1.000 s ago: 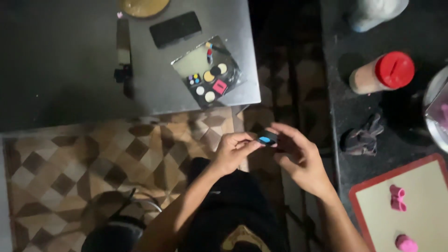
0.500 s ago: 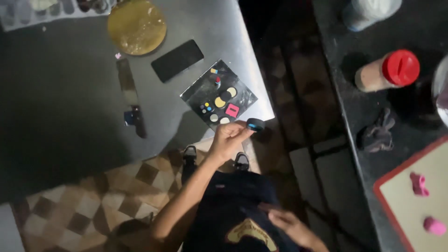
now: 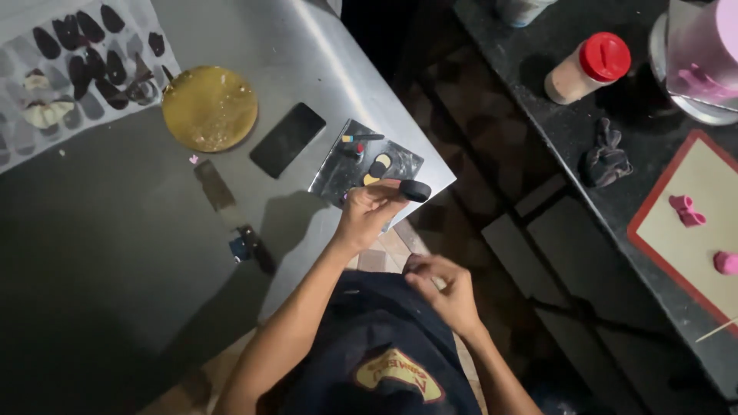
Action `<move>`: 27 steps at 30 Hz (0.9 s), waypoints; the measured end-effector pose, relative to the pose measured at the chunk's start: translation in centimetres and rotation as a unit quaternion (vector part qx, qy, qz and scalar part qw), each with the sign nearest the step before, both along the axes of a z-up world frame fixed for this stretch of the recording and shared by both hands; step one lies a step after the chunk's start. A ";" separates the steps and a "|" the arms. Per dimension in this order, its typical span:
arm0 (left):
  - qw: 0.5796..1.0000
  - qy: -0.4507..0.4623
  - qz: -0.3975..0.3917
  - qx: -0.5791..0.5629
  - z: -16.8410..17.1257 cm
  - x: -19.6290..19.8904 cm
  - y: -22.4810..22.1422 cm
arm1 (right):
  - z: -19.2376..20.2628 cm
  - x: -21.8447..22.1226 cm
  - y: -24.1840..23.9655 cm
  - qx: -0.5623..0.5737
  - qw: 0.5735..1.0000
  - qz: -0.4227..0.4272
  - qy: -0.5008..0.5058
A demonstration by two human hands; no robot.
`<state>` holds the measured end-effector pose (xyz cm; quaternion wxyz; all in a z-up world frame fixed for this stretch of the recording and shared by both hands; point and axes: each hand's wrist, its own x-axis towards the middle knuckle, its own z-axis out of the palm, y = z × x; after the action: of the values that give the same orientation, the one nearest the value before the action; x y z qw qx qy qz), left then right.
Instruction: Creating fondant decorations for a cake using cutters and skewers on a bakery counter.
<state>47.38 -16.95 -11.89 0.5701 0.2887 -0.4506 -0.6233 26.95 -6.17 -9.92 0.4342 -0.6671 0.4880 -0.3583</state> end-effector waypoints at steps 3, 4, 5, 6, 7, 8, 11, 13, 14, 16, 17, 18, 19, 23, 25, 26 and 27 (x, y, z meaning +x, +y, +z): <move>1.000 -0.024 0.008 -0.007 0.0 0.2 0.1 | 1.1 1.7 -2.0 0.100 0.980 -0.146 -0.089; 0.999 -0.034 0.013 -0.011 0.0 0.1 0.3 | 2.0 2.0 -2.7 0.098 0.973 -0.164 -0.128; 1.000 -0.019 0.008 0.011 0.0 0.0 0.6 | 3.0 2.4 -3.5 0.094 0.964 -0.182 -0.167; 0.999 -0.004 0.003 0.031 0.0 0.0 0.8 | 4.1 3.0 -4.4 0.045 0.972 -0.171 -0.156; 0.999 0.011 -0.002 0.053 0.0 -0.1 0.9 | 5.3 3.5 -5.1 -0.004 0.977 -0.160 -0.144; 0.999 -0.001 0.004 0.048 0.0 -0.2 0.9 | 6.4 4.1 -5.7 -0.053 0.979 -0.147 -0.131; 0.998 -0.031 0.019 0.044 0.2 -0.6 0.9 | 9.3 5.6 -6.8 -0.055 0.981 -0.159 -0.096; 0.997 -0.050 0.024 0.049 0.5 -0.7 0.8 | 10.3 6.1 -7.3 -0.049 0.981 -0.176 -0.072; 0.998 -0.050 0.020 0.039 0.8 -0.6 0.9 | 10.5 6.2 -7.4 -0.043 0.980 -0.184 -0.060; 0.999 -0.049 0.012 0.016 1.3 -0.4 0.8 | 10.6 6.4 -7.5 -0.057 0.978 -0.193 -0.059; 0.999 -0.040 0.009 0.018 1.5 -0.5 0.7 | 10.6 6.4 -7.6 -0.066 0.976 -0.197 -0.058; 0.999 -0.031 0.008 0.021 1.7 -0.5 0.7 | 10.5 6.4 -7.6 -0.063 0.975 -0.199 -0.070; 0.999 -0.023 0.006 0.025 1.7 -0.6 0.7 | 10.4 6.4 -7.6 -0.060 0.974 -0.202 -0.081; 0.999 -0.028 0.007 0.035 1.7 -0.7 0.4 | 10.2 6.4 -7.5 -0.067 0.973 -0.196 -0.106; 0.998 -0.055 0.014 0.023 1.9 -0.6 0.5 | 10.3 6.4 -7.5 -0.068 0.972 -0.197 -0.110; 0.999 -0.050 0.010 0.019 2.0 -0.5 0.6 | 10.3 6.4 -7.4 -0.068 0.972 -0.197 -0.112; 0.999 -0.044 0.007 0.014 2.2 -0.5 0.6 | 10.3 6.5 -7.4 -0.071 0.971 -0.199 -0.109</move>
<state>46.89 -16.35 -9.73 0.5497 0.3270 -0.4645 -0.6125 33.42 -13.56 0.38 0.3564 -0.5429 0.5335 -0.5418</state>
